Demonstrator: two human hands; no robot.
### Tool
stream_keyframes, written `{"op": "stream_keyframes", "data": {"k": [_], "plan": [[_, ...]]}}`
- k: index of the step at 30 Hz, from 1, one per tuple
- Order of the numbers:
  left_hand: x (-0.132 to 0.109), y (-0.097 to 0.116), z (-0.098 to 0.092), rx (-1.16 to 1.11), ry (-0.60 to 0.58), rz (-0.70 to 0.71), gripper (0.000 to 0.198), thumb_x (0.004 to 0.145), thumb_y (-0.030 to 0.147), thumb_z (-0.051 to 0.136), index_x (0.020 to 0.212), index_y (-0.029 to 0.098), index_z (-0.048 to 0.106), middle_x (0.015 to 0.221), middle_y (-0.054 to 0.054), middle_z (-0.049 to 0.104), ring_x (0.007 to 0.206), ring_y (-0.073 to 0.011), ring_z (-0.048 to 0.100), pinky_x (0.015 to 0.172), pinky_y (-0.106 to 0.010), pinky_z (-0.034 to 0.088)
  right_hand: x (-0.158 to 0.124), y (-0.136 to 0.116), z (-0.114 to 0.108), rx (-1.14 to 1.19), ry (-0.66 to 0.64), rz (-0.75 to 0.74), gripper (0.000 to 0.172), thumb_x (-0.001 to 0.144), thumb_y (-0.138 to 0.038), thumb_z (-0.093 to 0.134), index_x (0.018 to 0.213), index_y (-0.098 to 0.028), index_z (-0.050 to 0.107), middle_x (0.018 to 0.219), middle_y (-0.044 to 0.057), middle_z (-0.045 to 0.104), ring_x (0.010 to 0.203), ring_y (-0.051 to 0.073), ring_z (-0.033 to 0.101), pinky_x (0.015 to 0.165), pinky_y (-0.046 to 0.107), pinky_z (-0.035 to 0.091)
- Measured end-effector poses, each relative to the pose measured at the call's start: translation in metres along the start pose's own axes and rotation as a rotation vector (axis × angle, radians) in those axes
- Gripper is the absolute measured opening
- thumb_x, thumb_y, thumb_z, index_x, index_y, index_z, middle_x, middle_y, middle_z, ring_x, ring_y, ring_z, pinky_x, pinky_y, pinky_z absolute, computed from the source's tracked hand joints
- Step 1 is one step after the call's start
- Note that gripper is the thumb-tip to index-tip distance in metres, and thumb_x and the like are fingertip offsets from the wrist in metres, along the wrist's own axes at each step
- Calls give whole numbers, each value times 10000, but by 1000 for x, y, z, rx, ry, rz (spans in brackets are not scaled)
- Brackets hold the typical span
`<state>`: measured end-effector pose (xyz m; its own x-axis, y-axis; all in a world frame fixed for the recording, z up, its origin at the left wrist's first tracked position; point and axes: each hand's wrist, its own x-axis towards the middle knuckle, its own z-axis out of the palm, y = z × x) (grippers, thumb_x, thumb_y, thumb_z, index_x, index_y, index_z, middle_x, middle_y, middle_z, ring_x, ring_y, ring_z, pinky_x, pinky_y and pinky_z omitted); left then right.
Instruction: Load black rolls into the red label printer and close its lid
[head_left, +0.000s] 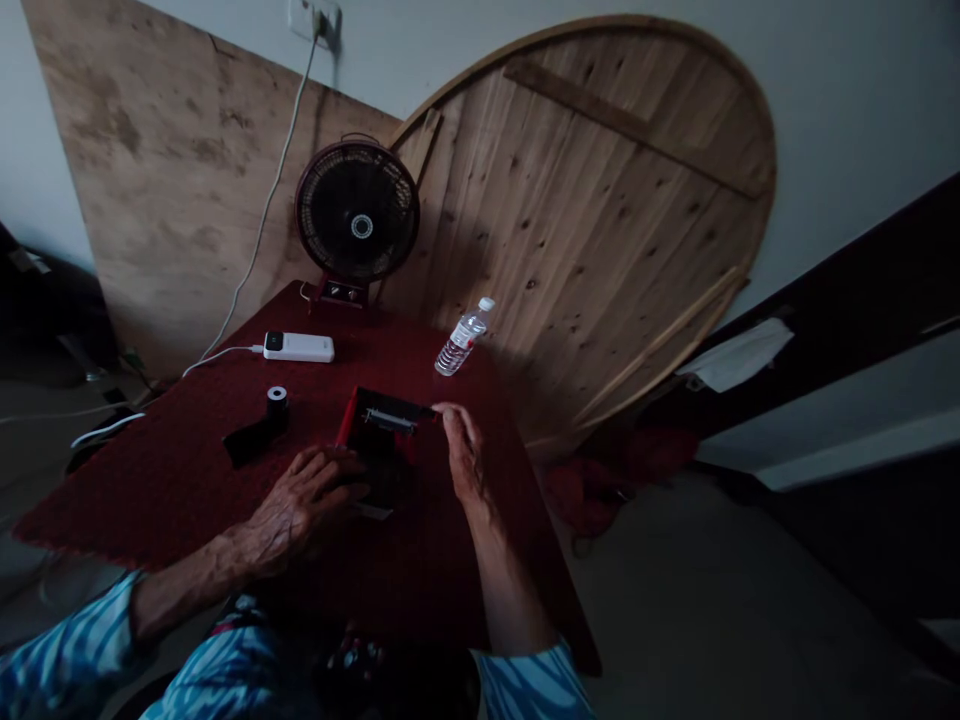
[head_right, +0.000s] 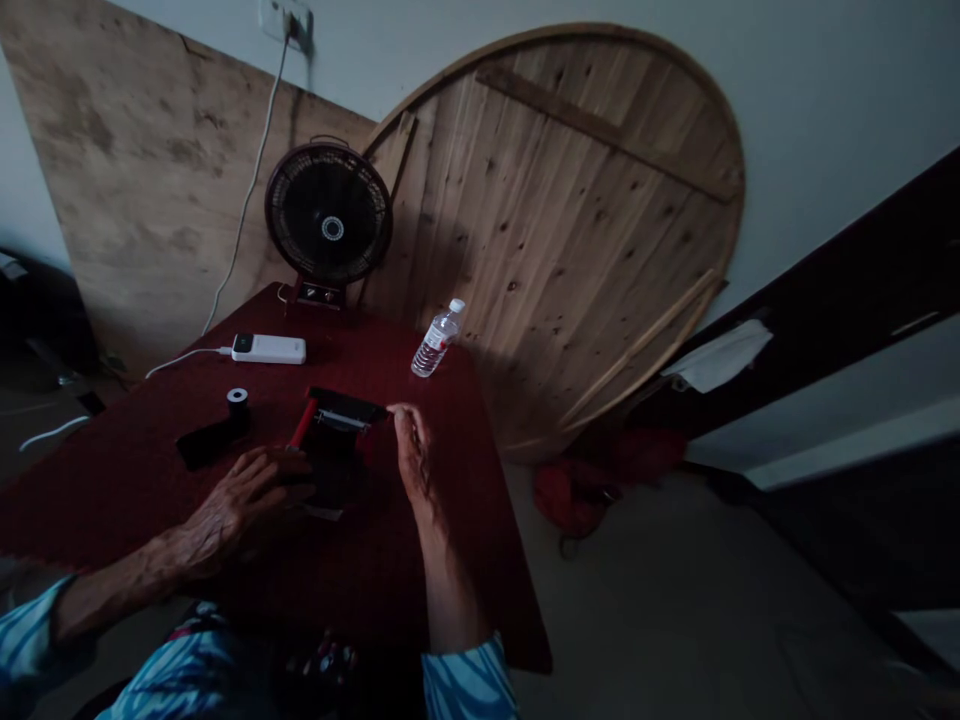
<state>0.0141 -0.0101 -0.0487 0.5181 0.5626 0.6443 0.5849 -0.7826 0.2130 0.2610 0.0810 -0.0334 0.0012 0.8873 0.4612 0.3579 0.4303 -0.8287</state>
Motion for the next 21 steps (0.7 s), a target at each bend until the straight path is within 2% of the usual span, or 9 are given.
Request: {"op": "stream_keyframes", "data": {"k": [4,6,8,11,13,17,21], "plan": [[-4,0,1,6,17,-27,228,923,170,533,1123,213,635,1168,-88,667,1193,-247,545,971,-404,424,-42,10,4,-88,34,-164,273,974,-348,432,888,-221,658,996,51,649,964,172,629,856,308,494],[-4,-1,0,4,32,-27,219,918,201,558,1127,207,623,1172,-95,658,1191,-248,544,976,-402,421,-59,18,9,-118,57,-220,230,975,-301,438,951,-229,655,1016,56,645,961,171,635,830,306,506],[-3,-4,-2,-3,44,-48,294,918,278,578,1199,190,583,1233,-119,627,1219,-263,524,992,-410,413,-69,24,13,-135,84,-266,212,977,-264,439,1022,-240,645,1039,56,641,966,168,638,824,305,513],[1,-12,-1,52,32,-108,529,923,430,560,1354,137,469,1368,-180,546,1321,-317,440,1031,-459,381,-73,29,18,-153,115,-308,216,984,-238,433,1065,-254,632,1069,52,634,986,161,636,832,300,518],[3,-16,0,121,5,-133,606,920,505,537,1385,129,443,1397,-189,532,1350,-341,411,1048,-488,357,-73,30,19,-167,123,-323,228,993,-242,418,1084,-260,627,1090,52,631,1001,161,634,834,301,521],[3,-21,1,182,-44,-160,615,904,566,528,1371,167,486,1386,-145,573,1338,-331,443,1074,-489,333,-74,33,21,-195,144,-333,259,1007,-279,384,1093,-264,628,1110,57,626,1020,171,631,843,319,523],[0,-22,2,160,-61,-194,589,890,549,559,1355,191,521,1385,-127,584,1341,-325,452,1097,-499,325,-76,38,25,-210,155,-339,267,1012,-293,370,1061,-259,630,1077,58,632,972,164,646,798,305,531]]}}
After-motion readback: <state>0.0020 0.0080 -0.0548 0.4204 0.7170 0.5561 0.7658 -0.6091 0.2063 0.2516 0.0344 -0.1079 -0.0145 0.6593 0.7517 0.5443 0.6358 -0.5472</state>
